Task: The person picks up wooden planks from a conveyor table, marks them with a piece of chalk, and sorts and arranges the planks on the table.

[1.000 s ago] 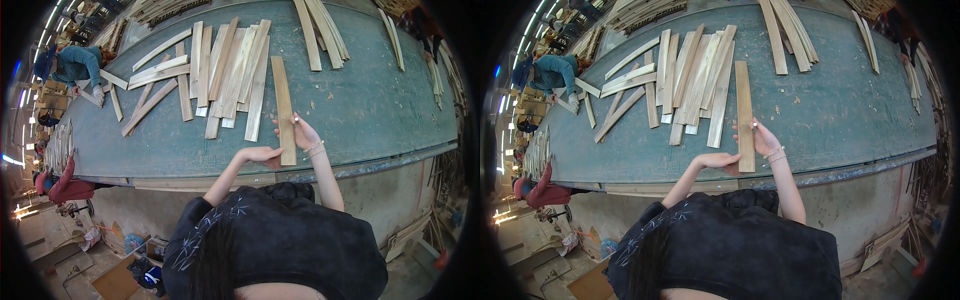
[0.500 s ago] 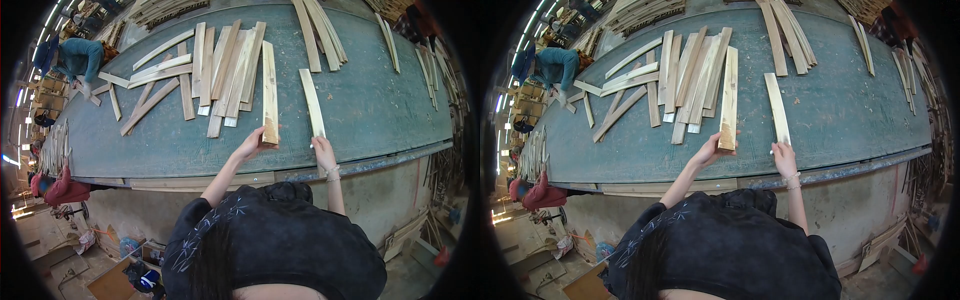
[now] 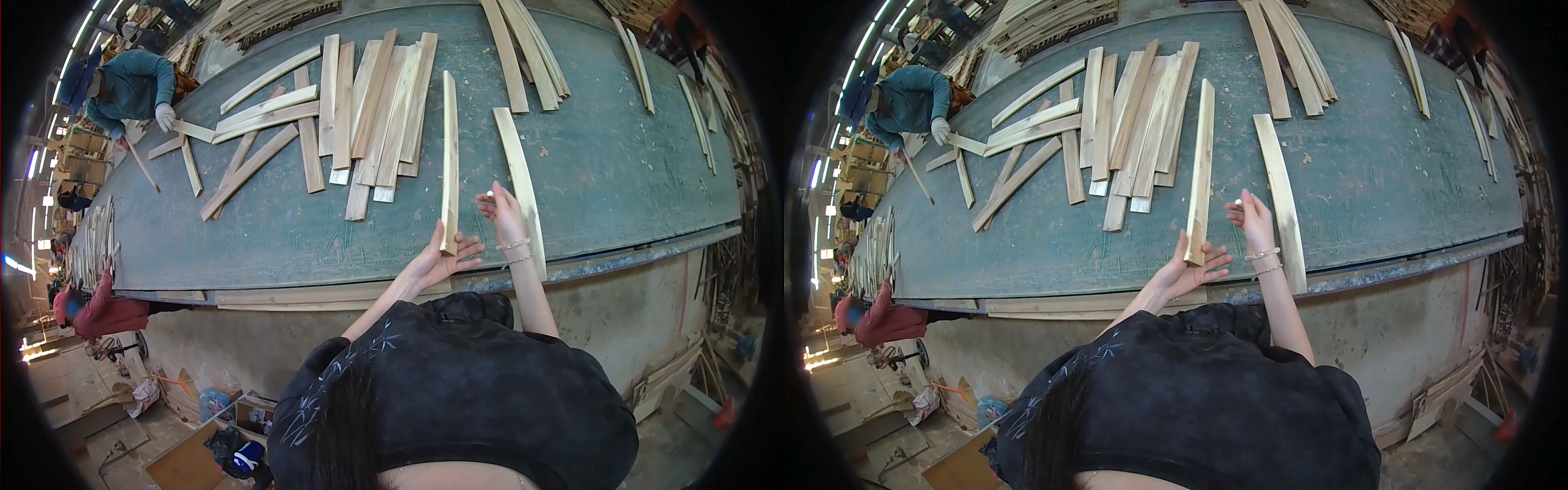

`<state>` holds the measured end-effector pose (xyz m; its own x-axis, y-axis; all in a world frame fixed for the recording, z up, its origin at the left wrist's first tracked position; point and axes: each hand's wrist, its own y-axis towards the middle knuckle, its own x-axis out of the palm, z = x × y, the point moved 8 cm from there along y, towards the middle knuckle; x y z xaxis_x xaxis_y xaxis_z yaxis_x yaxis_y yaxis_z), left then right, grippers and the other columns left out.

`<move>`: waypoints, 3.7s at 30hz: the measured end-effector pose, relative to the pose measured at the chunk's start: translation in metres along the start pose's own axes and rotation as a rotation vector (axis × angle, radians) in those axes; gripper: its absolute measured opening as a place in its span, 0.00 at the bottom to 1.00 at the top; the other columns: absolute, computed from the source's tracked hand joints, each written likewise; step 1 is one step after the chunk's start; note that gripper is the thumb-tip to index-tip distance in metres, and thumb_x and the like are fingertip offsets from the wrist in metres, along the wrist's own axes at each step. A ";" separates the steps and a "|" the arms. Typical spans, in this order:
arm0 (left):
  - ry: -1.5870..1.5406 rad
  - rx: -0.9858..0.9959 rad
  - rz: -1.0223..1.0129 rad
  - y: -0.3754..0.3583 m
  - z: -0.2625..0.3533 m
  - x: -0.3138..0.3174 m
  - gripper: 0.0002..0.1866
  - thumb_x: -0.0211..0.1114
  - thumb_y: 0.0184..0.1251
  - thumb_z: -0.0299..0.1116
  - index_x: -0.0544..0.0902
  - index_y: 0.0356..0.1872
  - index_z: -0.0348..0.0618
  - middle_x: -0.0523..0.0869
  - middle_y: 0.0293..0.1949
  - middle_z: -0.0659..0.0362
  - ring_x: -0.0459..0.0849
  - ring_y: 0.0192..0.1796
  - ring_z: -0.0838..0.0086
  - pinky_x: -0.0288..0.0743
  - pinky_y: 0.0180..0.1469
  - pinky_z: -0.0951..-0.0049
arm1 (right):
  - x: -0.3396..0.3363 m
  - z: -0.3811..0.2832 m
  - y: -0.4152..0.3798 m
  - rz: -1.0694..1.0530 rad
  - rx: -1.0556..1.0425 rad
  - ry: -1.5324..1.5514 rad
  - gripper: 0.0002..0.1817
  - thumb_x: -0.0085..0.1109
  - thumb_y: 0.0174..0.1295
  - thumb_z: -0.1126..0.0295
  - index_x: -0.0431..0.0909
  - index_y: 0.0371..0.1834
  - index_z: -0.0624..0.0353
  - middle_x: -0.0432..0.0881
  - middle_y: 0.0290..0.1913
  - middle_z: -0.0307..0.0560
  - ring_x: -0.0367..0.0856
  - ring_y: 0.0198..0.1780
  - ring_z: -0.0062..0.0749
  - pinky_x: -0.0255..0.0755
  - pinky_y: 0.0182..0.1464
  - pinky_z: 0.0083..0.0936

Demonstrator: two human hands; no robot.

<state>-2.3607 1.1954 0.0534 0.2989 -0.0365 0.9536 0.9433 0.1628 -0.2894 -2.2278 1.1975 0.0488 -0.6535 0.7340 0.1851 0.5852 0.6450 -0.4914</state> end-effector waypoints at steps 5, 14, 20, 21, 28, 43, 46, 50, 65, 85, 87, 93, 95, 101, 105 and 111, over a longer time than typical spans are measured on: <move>0.798 0.009 0.397 -0.005 0.012 -0.020 0.21 0.57 0.58 0.40 0.63 0.44 0.36 0.77 0.30 0.56 0.80 0.27 0.76 0.75 0.27 0.82 | -0.026 0.007 0.045 -0.064 -0.162 0.014 0.09 0.51 0.57 0.64 0.69 0.26 0.58 0.75 0.24 0.38 0.72 0.24 0.17 0.64 0.25 0.11; 0.818 0.040 0.366 -0.014 0.021 0.000 0.20 0.55 0.60 0.37 0.59 0.45 0.36 0.75 0.28 0.56 0.79 0.23 0.74 0.74 0.24 0.81 | 0.061 -0.070 0.083 -0.139 -0.868 -0.896 0.05 0.52 0.51 0.75 0.67 0.26 0.62 0.73 0.23 0.48 0.72 0.25 0.37 0.67 0.30 0.27; 0.788 0.051 0.375 -0.015 0.024 0.006 0.19 0.54 0.60 0.36 0.59 0.45 0.36 0.75 0.27 0.56 0.79 0.23 0.74 0.74 0.23 0.81 | 0.091 -0.062 0.073 -0.169 -1.010 -1.102 0.05 0.51 0.48 0.77 0.65 0.26 0.62 0.71 0.25 0.51 0.71 0.32 0.47 0.66 0.35 0.35; 0.808 0.059 0.369 -0.014 0.024 0.007 0.18 0.54 0.60 0.35 0.59 0.45 0.36 0.75 0.27 0.56 0.79 0.22 0.74 0.74 0.22 0.81 | 0.084 -0.065 0.069 -0.036 -1.035 -1.122 0.04 0.50 0.48 0.77 0.65 0.25 0.62 0.71 0.24 0.51 0.71 0.32 0.47 0.65 0.34 0.35; 0.781 0.070 0.329 -0.015 0.029 0.012 0.16 0.53 0.61 0.35 0.61 0.42 0.37 0.76 0.27 0.56 0.78 0.21 0.75 0.72 0.21 0.81 | 0.030 -0.058 0.019 -0.043 -0.875 -1.080 0.04 0.51 0.49 0.77 0.66 0.23 0.62 0.70 0.20 0.48 0.70 0.25 0.38 0.64 0.28 0.29; 2.414 -0.074 0.371 0.043 0.071 0.007 0.33 0.51 0.55 0.56 0.65 0.52 0.37 0.71 0.47 0.42 0.67 0.54 0.55 0.58 0.54 0.52 | -0.060 0.009 -0.023 0.276 -0.232 -0.460 0.14 0.43 0.61 0.63 0.75 0.27 0.61 0.77 0.27 0.40 0.73 0.31 0.21 0.65 0.36 0.18; 2.485 0.616 0.901 0.061 0.138 -0.004 0.37 0.52 0.52 0.55 0.60 0.56 0.35 0.56 0.59 0.45 0.52 0.62 0.53 0.43 0.60 0.48 | -0.099 -0.016 -0.048 0.341 -0.307 -0.409 0.13 0.42 0.61 0.65 0.74 0.30 0.62 0.76 0.27 0.39 0.71 0.31 0.19 0.65 0.36 0.17; 2.603 0.811 1.053 0.074 0.173 -0.025 0.39 0.54 0.52 0.53 0.55 0.59 0.37 0.52 0.62 0.46 0.51 0.63 0.53 0.42 0.60 0.48 | -0.200 -0.037 -0.064 0.384 -0.315 -0.451 0.11 0.42 0.61 0.67 0.73 0.34 0.63 0.75 0.29 0.37 0.69 0.33 0.17 0.65 0.39 0.16; 3.109 0.580 0.980 0.082 0.219 -0.015 0.17 0.52 0.51 0.33 0.76 0.41 0.35 0.57 0.60 0.48 0.54 0.62 0.58 0.45 0.59 0.45 | -0.239 -0.025 -0.064 0.602 -0.326 -0.760 0.18 0.43 0.61 0.62 0.70 0.22 0.66 0.73 0.25 0.47 0.68 0.35 0.35 0.62 0.39 0.27; 2.910 0.626 1.172 0.060 0.252 -0.057 0.30 0.55 0.51 0.42 0.65 0.50 0.24 0.59 0.59 0.44 0.58 0.61 0.59 0.51 0.62 0.66 | -0.137 -0.027 -0.096 0.694 -0.475 -0.463 0.15 0.45 0.60 0.64 0.72 0.33 0.69 0.71 0.32 0.49 0.71 0.33 0.29 0.65 0.40 0.22; 2.918 0.422 1.172 0.049 0.248 -0.041 0.21 0.51 0.56 0.36 0.70 0.46 0.27 0.68 0.52 0.45 0.69 0.54 0.59 0.63 0.55 0.69 | -0.143 -0.020 -0.097 0.696 -0.445 -0.454 0.16 0.44 0.61 0.63 0.73 0.33 0.67 0.72 0.34 0.49 0.71 0.33 0.28 0.65 0.40 0.22; 1.207 -0.255 -0.124 -0.024 0.102 0.036 0.21 0.49 0.62 0.44 0.73 0.46 0.36 0.76 0.45 0.50 0.76 0.47 0.70 0.71 0.47 0.74 | -0.044 0.019 -0.072 -0.101 0.068 0.589 0.13 0.38 0.63 0.60 0.68 0.35 0.57 0.67 0.52 0.52 0.75 0.40 0.38 0.70 0.44 0.29; 1.250 -0.346 -0.262 -0.034 0.081 0.033 0.22 0.49 0.61 0.46 0.73 0.46 0.37 0.76 0.47 0.52 0.76 0.47 0.71 0.70 0.48 0.74 | 0.018 0.014 -0.072 -0.225 0.198 0.546 0.13 0.37 0.63 0.59 0.67 0.34 0.56 0.69 0.47 0.50 0.75 0.41 0.41 0.72 0.43 0.30; 2.582 0.643 1.146 -0.017 0.220 -0.022 0.34 0.56 0.50 0.55 0.62 0.57 0.48 0.73 0.32 0.49 0.75 0.32 0.59 0.72 0.34 0.62 | 0.019 0.064 -0.056 -0.184 0.264 0.266 0.11 0.39 0.62 0.61 0.65 0.31 0.57 0.71 0.32 0.45 0.77 0.37 0.42 0.75 0.32 0.35; 2.728 0.403 1.218 0.004 0.243 -0.071 0.44 0.58 0.49 0.53 0.48 0.62 0.42 0.73 0.31 0.51 0.76 0.29 0.64 0.72 0.25 0.67 | -0.061 0.060 -0.052 0.107 -0.138 -0.225 0.14 0.41 0.62 0.62 0.69 0.31 0.64 0.73 0.33 0.42 0.74 0.34 0.29 0.72 0.36 0.26; 1.524 0.369 0.607 -0.016 0.188 -0.041 0.29 0.52 0.58 0.47 0.60 0.48 0.30 0.78 0.25 0.47 0.78 0.23 0.65 0.72 0.19 0.70 | -0.061 0.025 -0.061 0.253 -0.346 -0.450 0.17 0.42 0.62 0.62 0.70 0.41 0.66 0.71 0.35 0.39 0.70 0.35 0.20 0.67 0.39 0.19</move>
<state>-2.4154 1.3797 0.0346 0.6474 -0.7049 -0.2897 0.6308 0.7089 -0.3154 -2.2353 1.1083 0.0463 -0.5683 0.7602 -0.3148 0.8210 0.5495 -0.1550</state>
